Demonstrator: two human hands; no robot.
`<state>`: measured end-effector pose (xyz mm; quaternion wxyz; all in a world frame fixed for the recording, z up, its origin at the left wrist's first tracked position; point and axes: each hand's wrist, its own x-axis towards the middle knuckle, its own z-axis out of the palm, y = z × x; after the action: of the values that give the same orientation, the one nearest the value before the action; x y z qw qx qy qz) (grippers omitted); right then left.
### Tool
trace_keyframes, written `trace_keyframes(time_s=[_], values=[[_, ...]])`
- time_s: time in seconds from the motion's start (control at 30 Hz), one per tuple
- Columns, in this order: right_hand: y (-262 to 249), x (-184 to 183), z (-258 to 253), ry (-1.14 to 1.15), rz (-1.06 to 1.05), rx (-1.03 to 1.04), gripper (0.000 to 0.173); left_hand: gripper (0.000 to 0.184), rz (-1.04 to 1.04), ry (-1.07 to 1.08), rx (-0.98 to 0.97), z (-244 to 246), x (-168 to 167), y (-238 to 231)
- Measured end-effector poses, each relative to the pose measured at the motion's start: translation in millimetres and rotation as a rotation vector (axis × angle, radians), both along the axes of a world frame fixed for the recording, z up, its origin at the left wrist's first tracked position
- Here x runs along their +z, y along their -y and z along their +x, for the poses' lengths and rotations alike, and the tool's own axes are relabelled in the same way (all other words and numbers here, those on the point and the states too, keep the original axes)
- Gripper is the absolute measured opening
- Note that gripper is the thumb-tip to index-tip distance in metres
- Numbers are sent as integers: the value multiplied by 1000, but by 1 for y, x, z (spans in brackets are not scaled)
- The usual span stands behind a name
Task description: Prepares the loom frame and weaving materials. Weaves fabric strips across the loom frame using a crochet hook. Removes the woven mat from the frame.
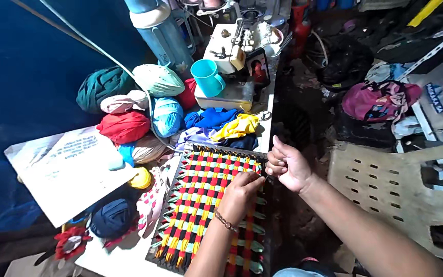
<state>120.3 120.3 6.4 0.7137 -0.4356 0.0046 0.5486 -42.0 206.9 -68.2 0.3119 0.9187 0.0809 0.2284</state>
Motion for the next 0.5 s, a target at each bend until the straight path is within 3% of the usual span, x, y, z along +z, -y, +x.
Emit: trace_keyframes(time_s=[0.13,0.2,0.33,0.5], values=[[2,-1,0,10,29,-24,58,21,101,17,-105,7,-3,-11],[5,-3,3,15,74,-25,58,17,125,106,-57,5,-12,-8],[11,-10,10,184,111,-14,46,11,-32,221,105,-2,-22,1],[13,-14,11,233,200,61,38,13,-58,82,58,-2,-13,-3]])
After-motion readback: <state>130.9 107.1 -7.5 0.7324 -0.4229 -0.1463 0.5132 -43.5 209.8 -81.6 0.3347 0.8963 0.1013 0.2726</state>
